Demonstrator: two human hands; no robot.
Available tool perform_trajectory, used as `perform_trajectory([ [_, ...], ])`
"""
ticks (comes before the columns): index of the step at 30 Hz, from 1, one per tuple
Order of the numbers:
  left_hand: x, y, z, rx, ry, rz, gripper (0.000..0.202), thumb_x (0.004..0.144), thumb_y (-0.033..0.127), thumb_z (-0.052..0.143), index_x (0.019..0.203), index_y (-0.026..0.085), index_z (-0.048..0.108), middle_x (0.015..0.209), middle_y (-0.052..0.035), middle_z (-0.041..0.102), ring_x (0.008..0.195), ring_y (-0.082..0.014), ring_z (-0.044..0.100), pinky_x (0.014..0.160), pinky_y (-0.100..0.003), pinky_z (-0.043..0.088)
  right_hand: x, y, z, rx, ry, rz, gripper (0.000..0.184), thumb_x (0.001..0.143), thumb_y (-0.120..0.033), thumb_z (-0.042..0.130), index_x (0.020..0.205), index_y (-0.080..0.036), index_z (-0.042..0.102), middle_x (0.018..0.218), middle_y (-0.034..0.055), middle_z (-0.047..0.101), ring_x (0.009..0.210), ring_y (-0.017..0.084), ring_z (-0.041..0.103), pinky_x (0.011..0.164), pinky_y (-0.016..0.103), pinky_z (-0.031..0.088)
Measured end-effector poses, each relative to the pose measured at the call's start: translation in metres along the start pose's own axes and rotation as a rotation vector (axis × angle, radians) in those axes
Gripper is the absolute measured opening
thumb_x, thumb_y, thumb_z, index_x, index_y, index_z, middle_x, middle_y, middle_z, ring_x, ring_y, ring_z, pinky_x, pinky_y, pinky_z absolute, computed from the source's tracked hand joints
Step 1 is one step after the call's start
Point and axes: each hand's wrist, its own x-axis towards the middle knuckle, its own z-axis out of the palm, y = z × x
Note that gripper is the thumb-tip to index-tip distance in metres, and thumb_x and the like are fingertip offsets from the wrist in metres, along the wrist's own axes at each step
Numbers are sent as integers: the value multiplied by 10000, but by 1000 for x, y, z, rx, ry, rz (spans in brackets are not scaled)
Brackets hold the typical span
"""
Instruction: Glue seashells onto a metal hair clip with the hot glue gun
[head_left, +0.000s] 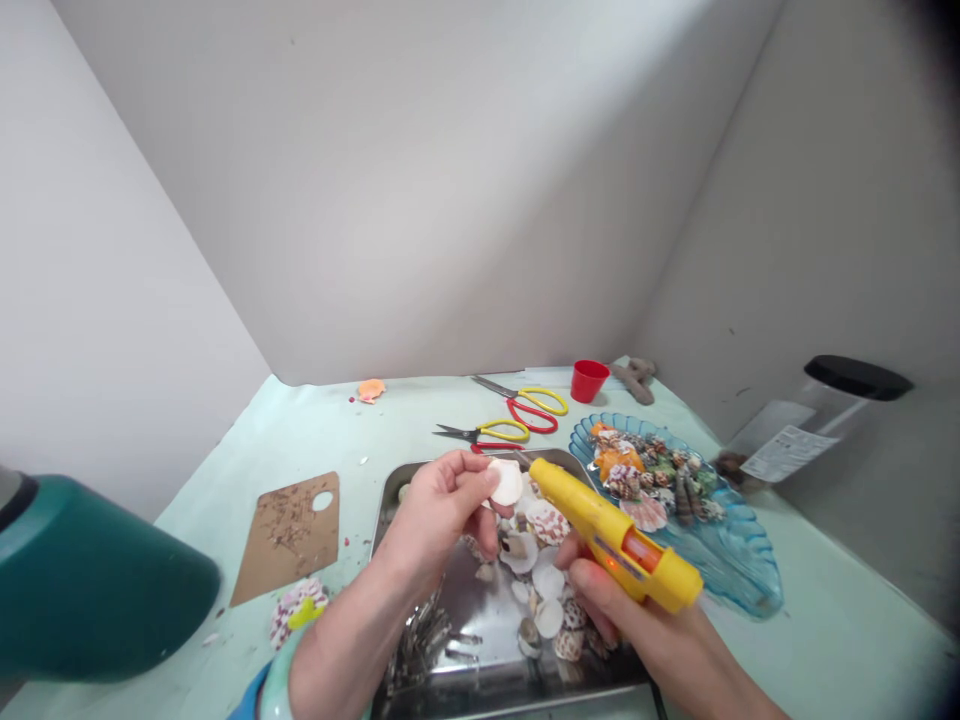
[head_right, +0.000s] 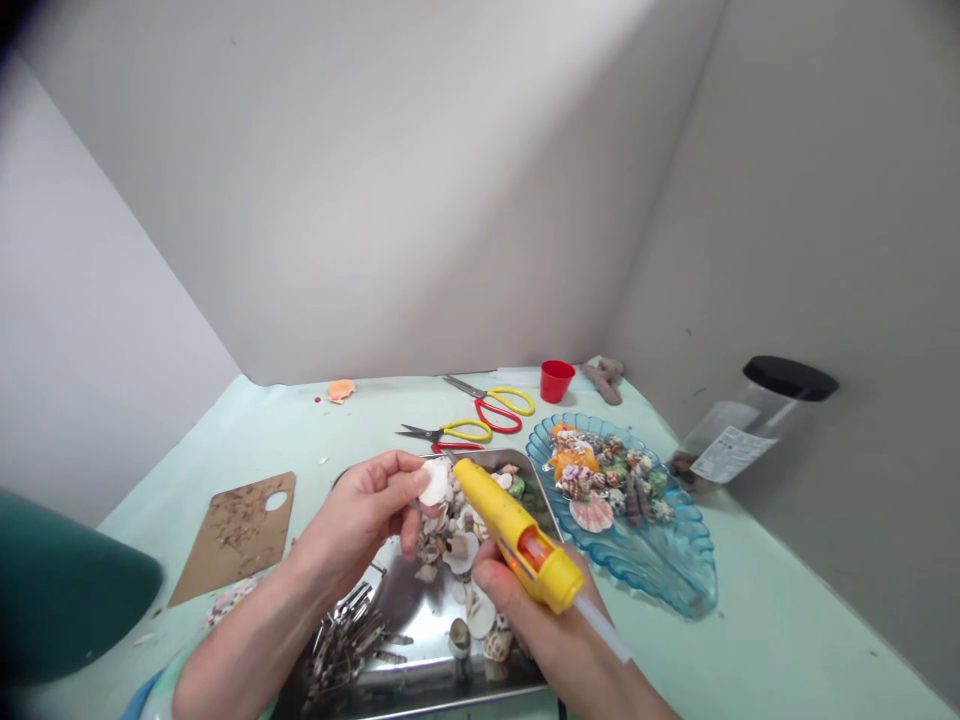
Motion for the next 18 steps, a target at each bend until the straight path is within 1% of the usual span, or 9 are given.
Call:
perform_trajectory([
  [3, -5, -3, 8, -10, -67, -13, 230, 769, 335, 621, 825, 168, 474, 521, 19, 621, 351, -86, 516, 430, -201, 402, 1, 3, -1, 3, 50, -4, 380, 774, -551, 579, 883, -188, 606, 501, -64, 420, 475, 104, 375, 497, 251, 306],
  [5, -8, -5, 15, -22, -100, -29, 223, 775, 327, 613, 805, 180, 448, 491, 25, 613, 364, -100, 533, 437, -205, 418, 1, 4, -1, 21, 76, -5, 365, 768, -531, 597, 910, -195, 600, 518, -63, 434, 487, 107, 387, 502, 250, 317],
  [8, -13, -9, 25, -22, -143, -68, 215, 786, 322, 597, 779, 187, 429, 441, 23, 602, 361, -105, 535, 430, -198, 419, 2, 3, -1, 28, 107, -9, 347, 758, -523, 611, 866, -194, 595, 516, -66, 431, 486, 102, 387, 488, 243, 316],
  [11, -16, -11, 31, -1, -149, -90, 223, 781, 325, 600, 763, 184, 429, 430, 11, 607, 354, -105, 534, 422, -193, 418, 2, 1, -1, 51, 123, 14, 346, 755, -529, 613, 809, -190, 564, 512, -70, 416, 485, 95, 374, 489, 236, 314],
  [15, -16, -13, 32, -20, -175, -93, 228, 782, 339, 606, 769, 164, 461, 452, 1, 611, 370, -109, 552, 429, -201, 444, 3, 2, -1, 86, 136, 47, 344, 769, -521, 604, 826, -186, 548, 496, -74, 411, 486, 97, 371, 497, 237, 299],
  [18, -15, -13, 31, -97, -211, -132, 235, 799, 344, 603, 798, 149, 472, 575, -24, 653, 424, -113, 592, 468, -222, 481, 3, 3, 0, 112, 194, 37, 338, 752, -506, 628, 831, -189, 541, 486, -75, 423, 481, 101, 387, 504, 242, 313],
])
